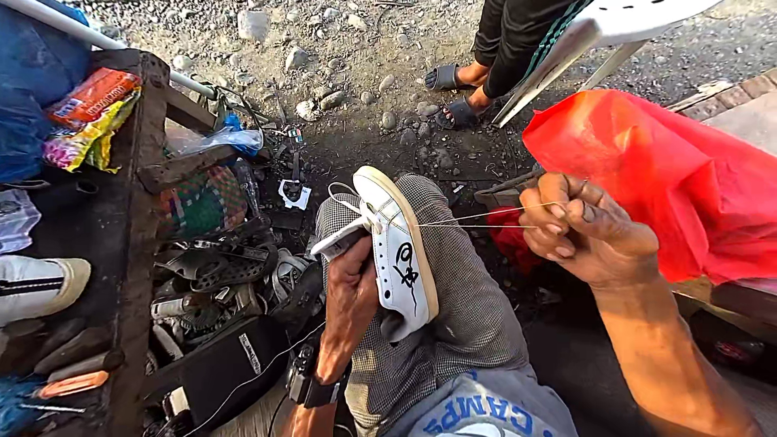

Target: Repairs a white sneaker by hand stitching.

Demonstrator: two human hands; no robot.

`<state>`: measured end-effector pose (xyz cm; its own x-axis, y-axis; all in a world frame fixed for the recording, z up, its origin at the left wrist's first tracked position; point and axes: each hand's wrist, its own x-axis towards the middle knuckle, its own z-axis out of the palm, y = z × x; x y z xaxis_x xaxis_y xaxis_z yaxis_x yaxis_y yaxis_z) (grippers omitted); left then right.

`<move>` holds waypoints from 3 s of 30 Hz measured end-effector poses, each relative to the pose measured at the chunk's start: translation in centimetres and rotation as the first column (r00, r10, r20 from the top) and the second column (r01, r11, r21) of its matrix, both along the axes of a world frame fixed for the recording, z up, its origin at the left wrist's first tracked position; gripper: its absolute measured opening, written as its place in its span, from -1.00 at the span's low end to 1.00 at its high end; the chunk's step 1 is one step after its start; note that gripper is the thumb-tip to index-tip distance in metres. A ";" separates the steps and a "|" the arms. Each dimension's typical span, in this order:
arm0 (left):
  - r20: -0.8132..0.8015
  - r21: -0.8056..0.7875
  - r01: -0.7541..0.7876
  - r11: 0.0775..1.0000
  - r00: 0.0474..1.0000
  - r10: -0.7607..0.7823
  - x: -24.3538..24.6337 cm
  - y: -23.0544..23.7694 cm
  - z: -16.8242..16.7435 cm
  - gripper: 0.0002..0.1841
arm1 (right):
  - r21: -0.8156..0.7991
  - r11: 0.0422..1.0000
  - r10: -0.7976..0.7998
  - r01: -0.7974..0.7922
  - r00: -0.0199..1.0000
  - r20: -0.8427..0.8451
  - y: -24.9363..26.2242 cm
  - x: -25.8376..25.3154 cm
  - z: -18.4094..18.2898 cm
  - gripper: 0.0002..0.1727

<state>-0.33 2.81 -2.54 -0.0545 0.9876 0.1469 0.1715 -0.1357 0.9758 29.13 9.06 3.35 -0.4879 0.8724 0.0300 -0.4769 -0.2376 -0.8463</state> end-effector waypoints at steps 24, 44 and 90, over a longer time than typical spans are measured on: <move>-0.285 -0.312 -0.258 0.915 0.944 0.169 -5.8 -13.3 -0.6 -0.74 | 0.637 0.720 -0.495 -0.276 0.438 0.750 0.8 -8.1 -4.9 -0.68; -0.120 0.045 -0.084 0.995 0.989 0.089 0.1 -2.6 2.1 -0.80 | 0.435 0.894 -0.342 -0.108 0.461 0.819 -0.6 -0.4 -4.7 -0.65; 0.411 -0.566 0.075 0.821 0.889 0.202 1.0 0.8 3.8 -0.80 | 0.437 0.891 -0.181 -0.119 0.792 0.583 -1.2 -4.2 -5.1 -0.63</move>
